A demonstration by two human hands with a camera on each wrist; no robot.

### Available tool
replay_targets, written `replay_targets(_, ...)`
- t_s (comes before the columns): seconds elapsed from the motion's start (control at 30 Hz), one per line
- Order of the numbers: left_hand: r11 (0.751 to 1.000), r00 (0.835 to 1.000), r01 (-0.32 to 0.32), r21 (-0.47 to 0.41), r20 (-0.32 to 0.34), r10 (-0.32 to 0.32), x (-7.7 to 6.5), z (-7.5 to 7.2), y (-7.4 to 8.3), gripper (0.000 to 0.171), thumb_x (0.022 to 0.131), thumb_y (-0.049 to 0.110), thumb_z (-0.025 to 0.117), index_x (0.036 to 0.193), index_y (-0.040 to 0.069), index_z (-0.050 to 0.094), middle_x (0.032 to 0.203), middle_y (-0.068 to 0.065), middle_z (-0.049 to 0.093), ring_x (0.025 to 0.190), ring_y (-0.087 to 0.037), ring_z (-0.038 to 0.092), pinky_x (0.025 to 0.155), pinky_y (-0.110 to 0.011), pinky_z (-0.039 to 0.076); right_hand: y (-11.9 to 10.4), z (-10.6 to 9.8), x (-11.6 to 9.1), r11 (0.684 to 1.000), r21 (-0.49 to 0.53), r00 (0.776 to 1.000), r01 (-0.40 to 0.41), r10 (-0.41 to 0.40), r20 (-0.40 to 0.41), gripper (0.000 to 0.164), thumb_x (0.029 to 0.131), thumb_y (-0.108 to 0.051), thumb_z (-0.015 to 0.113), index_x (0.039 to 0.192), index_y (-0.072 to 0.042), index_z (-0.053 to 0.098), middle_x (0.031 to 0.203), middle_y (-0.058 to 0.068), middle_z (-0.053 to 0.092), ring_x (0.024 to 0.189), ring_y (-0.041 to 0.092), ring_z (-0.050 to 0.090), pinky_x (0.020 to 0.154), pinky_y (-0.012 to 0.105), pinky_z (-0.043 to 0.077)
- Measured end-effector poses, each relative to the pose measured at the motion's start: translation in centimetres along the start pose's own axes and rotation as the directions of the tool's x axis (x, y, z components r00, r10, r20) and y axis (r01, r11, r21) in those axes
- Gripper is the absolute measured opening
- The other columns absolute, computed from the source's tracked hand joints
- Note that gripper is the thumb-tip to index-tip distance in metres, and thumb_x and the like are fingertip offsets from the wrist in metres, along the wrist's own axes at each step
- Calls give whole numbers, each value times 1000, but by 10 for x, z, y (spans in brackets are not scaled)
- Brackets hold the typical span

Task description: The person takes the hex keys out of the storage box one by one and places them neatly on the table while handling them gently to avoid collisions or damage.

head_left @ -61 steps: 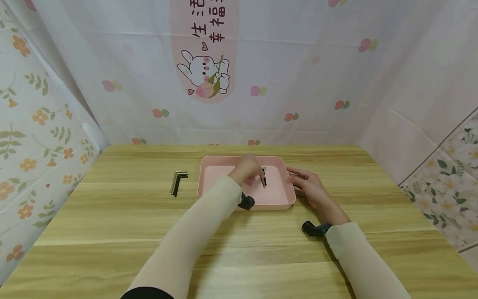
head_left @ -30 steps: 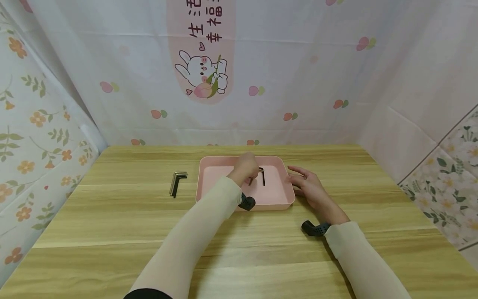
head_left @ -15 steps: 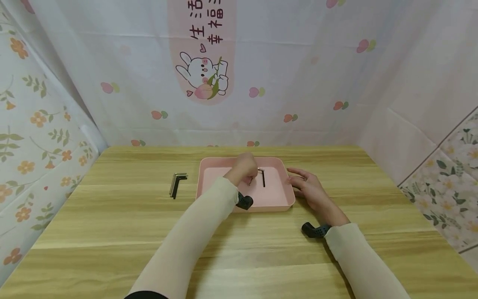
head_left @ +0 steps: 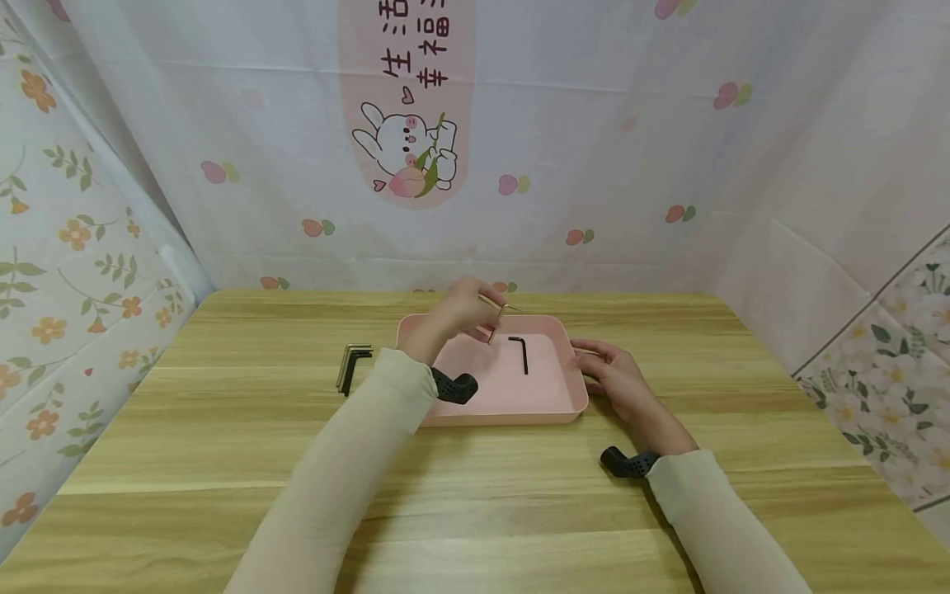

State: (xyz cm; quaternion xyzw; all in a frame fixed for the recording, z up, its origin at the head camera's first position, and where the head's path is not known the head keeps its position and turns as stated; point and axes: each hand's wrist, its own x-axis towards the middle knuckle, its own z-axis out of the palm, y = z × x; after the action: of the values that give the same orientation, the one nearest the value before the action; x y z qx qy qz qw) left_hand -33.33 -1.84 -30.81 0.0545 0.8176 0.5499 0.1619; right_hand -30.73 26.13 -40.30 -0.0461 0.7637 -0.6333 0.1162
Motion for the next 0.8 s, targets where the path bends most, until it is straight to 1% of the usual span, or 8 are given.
replay_targets(0.1, 999, 1000, -19, -29, 9, 19, -7, -10, -3, 39, 93, -2, 62, 132, -1, 62, 127, -28, 64, 111, -40, 67, 88, -51, 60, 1, 0, 0, 1000, -12, 1000, -1, 1, -5, 58, 103, -25, 60, 152, -2, 42, 124, -1, 67, 96, -3, 67, 80, 23, 60)
replay_targets(0.17, 999, 999, -35, -33, 12, 36, -12, -15, -6, 38, 94, -1, 63, 132, 0, 62, 127, -27, 63, 111, -40, 67, 83, -47, 62, 1, 0, -1, 1000, -18, 1000, 1, -1, -12, 57, 103, -26, 60, 152, -2, 42, 127, 1, 65, 96, -3, 67, 80, 24, 60)
replay_targets(0.27, 998, 998, -60, -22, 4, 60, -21, -24, -10, 38, 94, -1, 64, 132, 1, 62, 123, -23, 63, 106, -37, 68, 76, -42, 64, 2, 0, -2, 1000, -21, 1000, 0, -1, -16, 58, 103, -26, 60, 152, -2, 42, 124, -2, 66, 96, -3, 67, 80, 24, 60)
replay_targets(0.4, 994, 993, -107, 5, -54, 108, -40, -37, -12, 39, 93, 0, 65, 131, 4, 63, 117, -17, 62, 99, -34, 69, 76, -42, 64, 2, 0, -4, 1000, -17, 1000, -5, 5, -17, 58, 103, -25, 60, 152, -1, 42, 116, -9, 68, 95, -3, 67, 80, 23, 60)
replay_targets(0.5, 990, 983, -142, 22, -113, 144, -57, -48, -12, 40, 92, 0, 66, 131, 6, 63, 117, -15, 61, 99, -35, 69, 75, -41, 64, 2, 0, -4, 1000, -19, 1000, -2, 2, -14, 57, 103, -25, 59, 153, -2, 42, 118, -8, 68, 96, -4, 67, 81, 23, 60)
replay_targets(0.57, 987, 977, -154, 37, -140, 158, -66, -55, -14, 40, 92, 0, 66, 132, 6, 63, 118, -16, 61, 99, -33, 69, 74, -40, 64, 2, 1, -3, 1000, -23, 1000, 2, -2, -12, 57, 104, -26, 59, 153, -3, 42, 122, -6, 67, 97, -4, 67, 81, 23, 60)
replay_targets(0.67, 985, 971, -158, 63, -169, 166, -77, -66, -23, 41, 93, 2, 66, 134, 5, 62, 120, -18, 61, 99, -30, 69, 74, -40, 64, 2, 2, -2, 1000, -23, 1000, 9, -9, -8, 57, 104, -26, 59, 153, -3, 42, 125, -6, 66, 97, -4, 67, 82, 22, 59)
replay_targets(0.8, 987, 966, -144, 71, -205, 156, -87, -83, -40, 43, 95, 3, 65, 137, 4, 59, 122, -21, 59, 98, -29, 68, 73, -38, 64, 2, 1, 0, 1000, -10, 1000, 14, -14, 5, 58, 104, -26, 59, 154, -4, 41, 120, -10, 67, 98, -4, 67, 82, 23, 60)
